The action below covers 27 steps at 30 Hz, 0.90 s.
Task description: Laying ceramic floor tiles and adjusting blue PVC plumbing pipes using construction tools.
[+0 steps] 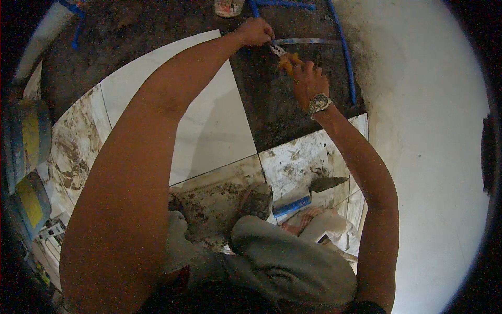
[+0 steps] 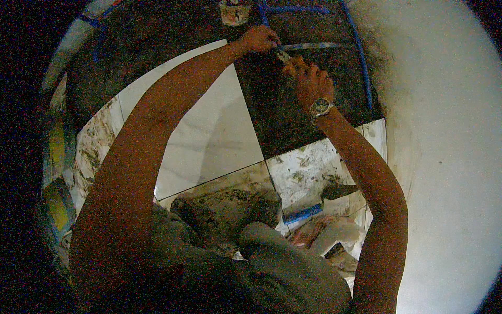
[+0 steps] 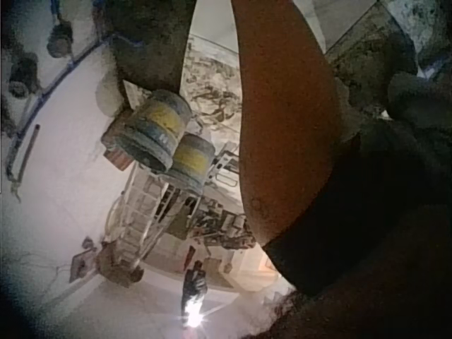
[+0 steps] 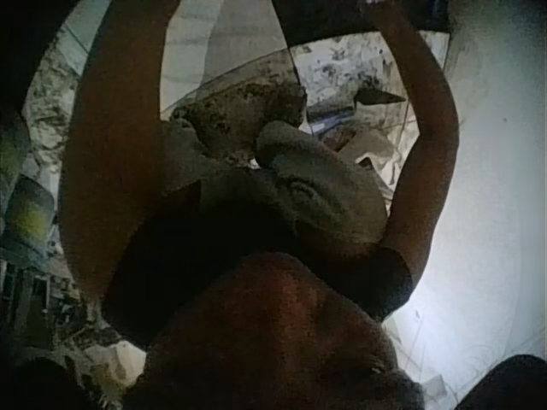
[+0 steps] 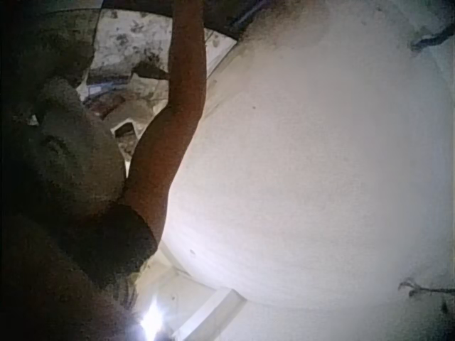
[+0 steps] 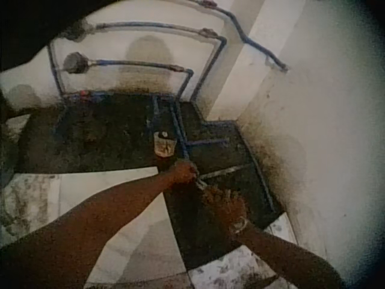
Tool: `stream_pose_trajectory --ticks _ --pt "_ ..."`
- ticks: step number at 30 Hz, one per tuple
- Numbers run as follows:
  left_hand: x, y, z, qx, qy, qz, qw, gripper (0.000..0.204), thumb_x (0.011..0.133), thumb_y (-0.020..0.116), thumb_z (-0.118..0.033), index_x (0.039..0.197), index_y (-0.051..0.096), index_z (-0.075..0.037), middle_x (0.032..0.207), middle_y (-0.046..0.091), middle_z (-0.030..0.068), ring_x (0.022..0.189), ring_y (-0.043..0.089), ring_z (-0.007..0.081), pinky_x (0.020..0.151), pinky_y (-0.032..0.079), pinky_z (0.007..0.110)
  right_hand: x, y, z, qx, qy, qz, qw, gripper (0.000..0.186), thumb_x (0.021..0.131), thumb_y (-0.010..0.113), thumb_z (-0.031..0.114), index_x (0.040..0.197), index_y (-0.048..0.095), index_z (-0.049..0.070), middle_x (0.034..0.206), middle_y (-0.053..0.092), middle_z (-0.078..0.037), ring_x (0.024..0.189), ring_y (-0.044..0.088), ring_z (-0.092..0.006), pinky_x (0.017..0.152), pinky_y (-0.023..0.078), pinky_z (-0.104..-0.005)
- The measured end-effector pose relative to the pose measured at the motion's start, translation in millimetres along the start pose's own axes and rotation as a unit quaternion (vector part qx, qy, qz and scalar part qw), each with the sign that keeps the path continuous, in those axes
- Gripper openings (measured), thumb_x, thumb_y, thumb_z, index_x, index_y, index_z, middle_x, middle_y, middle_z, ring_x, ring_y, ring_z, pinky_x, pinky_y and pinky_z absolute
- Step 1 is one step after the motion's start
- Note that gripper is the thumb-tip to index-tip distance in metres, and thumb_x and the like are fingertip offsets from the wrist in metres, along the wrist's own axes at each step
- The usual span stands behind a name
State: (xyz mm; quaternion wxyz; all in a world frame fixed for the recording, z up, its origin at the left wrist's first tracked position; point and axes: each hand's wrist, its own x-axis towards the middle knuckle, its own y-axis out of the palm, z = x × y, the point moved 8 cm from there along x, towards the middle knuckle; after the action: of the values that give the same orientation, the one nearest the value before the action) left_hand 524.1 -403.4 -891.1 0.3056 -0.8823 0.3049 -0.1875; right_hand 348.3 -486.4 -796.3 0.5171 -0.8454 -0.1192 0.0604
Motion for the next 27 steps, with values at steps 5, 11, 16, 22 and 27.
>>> stream_pose_trajectory --ticks 5,11,16,22,27 --pt "-3.7 -1.4 -10.5 0.04 0.031 -0.026 0.998 0.022 0.073 0.066 -0.02 0.092 0.073 -0.015 0.083 0.07 0.0084 0.075 0.067 0.0237 0.076 0.053 0.037 -0.4 3.2 -6.5 0.181 0.056 0.123 0.974 0.044 0.086 0.052 0.025 0.127 0.046 0.009 0.101 0.061 -0.022 0.082 0.064 -0.0411 0.069 0.055 -0.0493" --pt "-10.3 -1.6 -16.0 0.011 0.065 -0.025 0.998 0.018 0.08 0.064 -0.026 0.094 0.072 -0.017 0.079 0.067 0.0084 0.069 0.065 0.0235 0.069 0.052 0.039 6.1 14.3 -2.7 0.314 0.012 0.17 0.934 0.04 0.08 0.06 0.019 0.118 0.053 0.008 0.092 0.063 -0.019 0.078 0.066 -0.0293 0.06 0.054 -0.0417" --pt "-15.9 -2.6 -7.3 0.05 0.002 -0.066 0.997 0.017 0.077 0.065 -0.021 0.091 0.073 -0.017 0.085 0.069 0.0063 0.082 0.066 0.0251 0.08 0.051 0.037 -19.0 68.0 10.2 0.653 0.192 0.341 0.649 0.034 0.081 0.059 0.016 0.113 0.054 0.006 0.085 0.063 -0.011 0.066 0.06 -0.0197 0.056 0.05 -0.0333" --pt "-17.0 -3.5 -11.5 0.024 0.056 -0.086 0.994 0.017 0.078 0.065 -0.022 0.094 0.072 -0.017 0.088 0.07 0.0073 0.082 0.067 0.0229 0.077 0.052 0.034 -38.9 67.6 39.8 0.923 0.227 0.241 0.195 0.038 0.083 0.062 0.019 0.115 0.051 0.004 0.086 0.063 -0.01 0.067 0.058 -0.0167 0.056 0.05 -0.0323" --pt "-18.3 -2.3 -8.1 -0.057 0.045 -0.047 0.996 0.017 0.082 0.065 -0.017 0.097 0.071 -0.012 0.087 0.07 0.0064 0.072 0.066 0.0178 0.071 0.052 0.033 -41.4 64.7 31.4 0.902 0.234 0.275 0.237 0.043 0.082 0.062 0.019 0.121 0.05 0.005 0.092 0.064 -0.008 0.076 0.063 -0.0175 0.063 0.052 -0.034"
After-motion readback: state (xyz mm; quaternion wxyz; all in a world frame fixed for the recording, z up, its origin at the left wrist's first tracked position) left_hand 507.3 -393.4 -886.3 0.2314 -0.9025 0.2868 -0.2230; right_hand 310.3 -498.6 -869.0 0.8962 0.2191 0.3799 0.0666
